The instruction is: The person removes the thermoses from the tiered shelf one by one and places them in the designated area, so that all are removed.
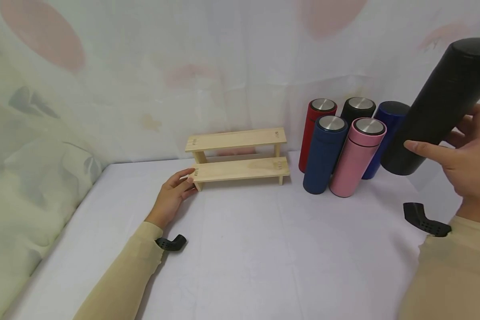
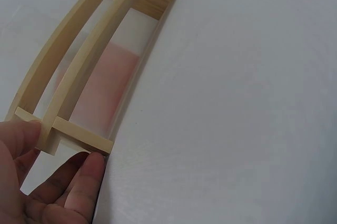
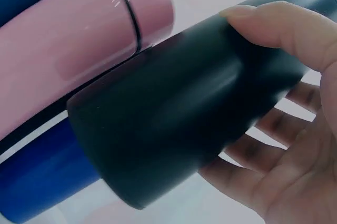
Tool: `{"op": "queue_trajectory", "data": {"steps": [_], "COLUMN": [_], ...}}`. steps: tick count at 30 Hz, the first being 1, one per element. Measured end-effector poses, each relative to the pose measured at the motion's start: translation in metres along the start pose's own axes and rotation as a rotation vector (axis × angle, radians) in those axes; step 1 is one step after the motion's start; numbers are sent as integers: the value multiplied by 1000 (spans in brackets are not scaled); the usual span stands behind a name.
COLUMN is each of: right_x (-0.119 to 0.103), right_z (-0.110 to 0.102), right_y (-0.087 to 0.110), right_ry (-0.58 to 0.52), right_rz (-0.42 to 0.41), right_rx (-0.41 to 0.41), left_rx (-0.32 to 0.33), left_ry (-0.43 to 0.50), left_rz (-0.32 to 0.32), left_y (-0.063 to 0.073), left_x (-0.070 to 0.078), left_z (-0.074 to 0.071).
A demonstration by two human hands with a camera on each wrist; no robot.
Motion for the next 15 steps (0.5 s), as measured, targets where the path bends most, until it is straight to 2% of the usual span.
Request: {"op": "queue_trajectory", "data": {"steps": [7, 15], "right_x": [5, 26], "right_z": [12, 19], "right_y": [-2, 1], "right_ry": [-130, -76], "right_rz": [-144, -121], "right_rx": [-76, -151], "left_rx": [0, -4], "left_ry": [21, 22], "left_rz": [7, 13], "left_y": [1, 1], "left_x": [1, 1], "left_z": [0, 0]}}
Point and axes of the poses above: each hand's wrist, its own y-axis away from the middle knuckle, its own z-axis out of the palm, x = y × z, the point moved 10 cm from there along -y, towards the middle knuckle, and after that the axes turned 6 degrees about x, right-handed, at the moved point
